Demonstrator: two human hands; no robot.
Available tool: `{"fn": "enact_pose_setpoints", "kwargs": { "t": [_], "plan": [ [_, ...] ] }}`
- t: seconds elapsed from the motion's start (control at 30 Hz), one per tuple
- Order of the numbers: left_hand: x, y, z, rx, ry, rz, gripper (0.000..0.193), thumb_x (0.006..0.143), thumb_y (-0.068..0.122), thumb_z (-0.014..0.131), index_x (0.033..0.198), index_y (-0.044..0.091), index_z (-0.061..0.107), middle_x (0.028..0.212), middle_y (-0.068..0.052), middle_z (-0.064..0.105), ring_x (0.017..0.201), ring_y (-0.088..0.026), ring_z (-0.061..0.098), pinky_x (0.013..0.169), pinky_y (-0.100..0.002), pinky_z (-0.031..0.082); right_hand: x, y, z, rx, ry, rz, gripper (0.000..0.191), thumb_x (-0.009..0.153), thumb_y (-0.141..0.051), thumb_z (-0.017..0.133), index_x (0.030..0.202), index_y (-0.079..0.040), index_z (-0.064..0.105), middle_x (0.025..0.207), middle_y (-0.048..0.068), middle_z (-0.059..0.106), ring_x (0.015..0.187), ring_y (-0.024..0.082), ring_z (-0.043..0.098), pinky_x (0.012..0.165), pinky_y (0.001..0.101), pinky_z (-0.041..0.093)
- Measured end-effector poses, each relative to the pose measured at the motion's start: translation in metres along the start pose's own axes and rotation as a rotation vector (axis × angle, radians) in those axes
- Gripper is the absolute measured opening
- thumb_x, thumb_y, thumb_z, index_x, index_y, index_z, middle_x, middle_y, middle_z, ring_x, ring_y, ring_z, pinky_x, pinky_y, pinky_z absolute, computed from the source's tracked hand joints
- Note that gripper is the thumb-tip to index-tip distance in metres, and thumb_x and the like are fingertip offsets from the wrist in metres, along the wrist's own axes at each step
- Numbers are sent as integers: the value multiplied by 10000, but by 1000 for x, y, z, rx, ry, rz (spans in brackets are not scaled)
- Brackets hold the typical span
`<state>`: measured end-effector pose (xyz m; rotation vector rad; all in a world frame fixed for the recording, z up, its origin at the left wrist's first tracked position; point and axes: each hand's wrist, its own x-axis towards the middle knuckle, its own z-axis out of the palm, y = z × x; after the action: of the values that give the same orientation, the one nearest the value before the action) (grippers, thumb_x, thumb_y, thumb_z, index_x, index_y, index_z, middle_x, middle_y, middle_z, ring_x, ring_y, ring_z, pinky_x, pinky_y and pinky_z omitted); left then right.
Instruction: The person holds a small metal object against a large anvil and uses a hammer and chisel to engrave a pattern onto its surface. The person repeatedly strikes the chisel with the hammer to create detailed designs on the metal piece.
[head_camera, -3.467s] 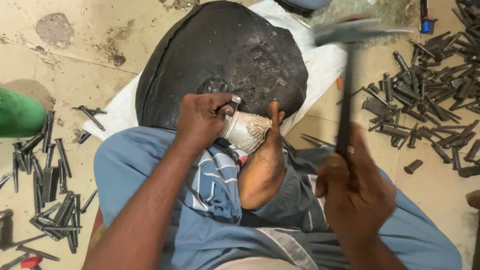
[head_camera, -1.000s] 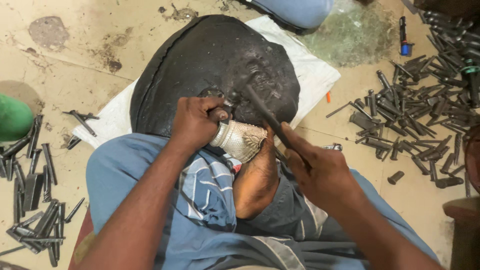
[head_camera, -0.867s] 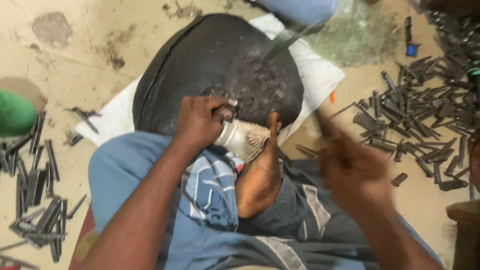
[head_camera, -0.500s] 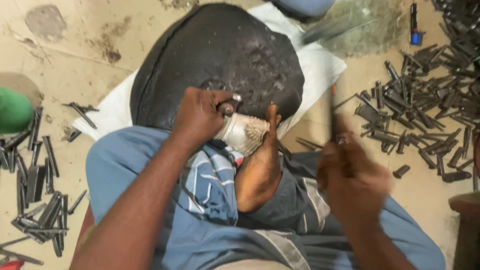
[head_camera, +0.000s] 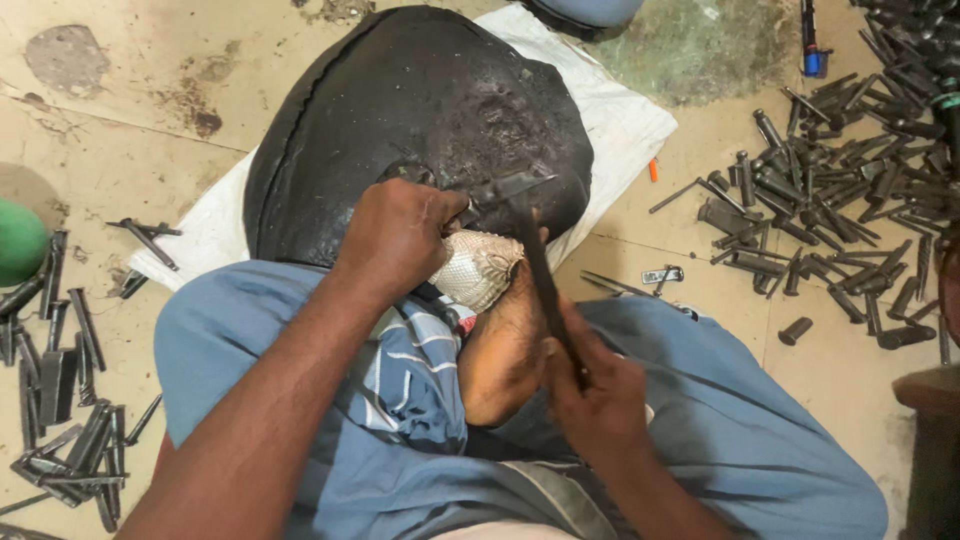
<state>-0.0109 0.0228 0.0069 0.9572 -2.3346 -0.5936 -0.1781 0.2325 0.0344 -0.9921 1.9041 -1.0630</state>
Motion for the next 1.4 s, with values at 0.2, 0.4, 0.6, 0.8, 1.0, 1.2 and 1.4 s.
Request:
{"fn": "enact_pose_setpoints", "kwargs": {
  "t": [0.2, 0.4, 0.6, 0.8, 1.0, 1.2, 1.4],
  "plan": [
    [0, 3, 8, 114, -96, -39, 98, 775, 74, 675, 809, 106, 761, 739, -178, 696, 688, -403, 687, 620, -515, 537, -8, 11, 10, 118, 342, 34, 481, 994, -87, 575, 1471, -132, 541, 642, -35, 610, 445, 34, 497, 404, 214, 418],
    [3, 4, 16, 168, -96, 23, 101, 791, 91, 634, 761, 98, 730, 712, -179, 686, 697, -410, 692, 635, -529, 540, -14, 31, 15, 244, 291, -8, 514, 1010, -94, 584, 1518, -112, 512, 689, -34, 620, 485, 18, 500, 441, 200, 430],
    [8, 9, 21, 199, -121, 50, 123, 778, 111, 633, 759, 120, 754, 694, -189, 684, 676, -405, 697, 613, -527, 540, -14, 38, 19, 289, 146, 41, 534, 961, -50, 628, 1488, -72, 545, 730, -26, 628, 496, 32, 505, 418, 211, 419],
    [3, 5, 1, 9, 48, -101, 222, 759, -19, 605, 875, 83, 763, 773, -172, 728, 699, -358, 731, 627, -457, 567, -17, 21, 10, 241, 144, 28, 512, 965, -55, 645, 1473, -50, 579, 675, -5, 605, 485, 44, 515, 411, 218, 423],
    [-4, -23, -8, -209, 380, -369, 99, 944, 23, 655, 1032, 34, 613, 891, -125, 747, 834, -301, 777, 717, -410, 591, -8, 12, 6, 319, 166, 164, 196, 966, -36, 639, 1157, -10, 605, 625, 41, 590, 395, 88, 477, 338, 248, 346],
    [-10, -23, 33, -178, 115, -672, 191, 1003, 185, 583, 1155, 85, 528, 843, -34, 796, 878, -364, 732, 767, -496, 519, -13, 16, 20, 356, 96, 177, 95, 964, -24, 589, 1033, -22, 525, 750, 71, 672, 506, 120, 617, 410, 249, 466],
    [-36, -5, 41, -322, 327, -612, 205, 1015, 148, 541, 1190, 48, 502, 832, -44, 794, 854, -318, 744, 767, -450, 526, 12, 19, 26, 341, -10, -52, 174, 942, -30, 561, 1115, -38, 538, 1091, 50, 713, 974, 139, 750, 749, 274, 619]
  ]
}}
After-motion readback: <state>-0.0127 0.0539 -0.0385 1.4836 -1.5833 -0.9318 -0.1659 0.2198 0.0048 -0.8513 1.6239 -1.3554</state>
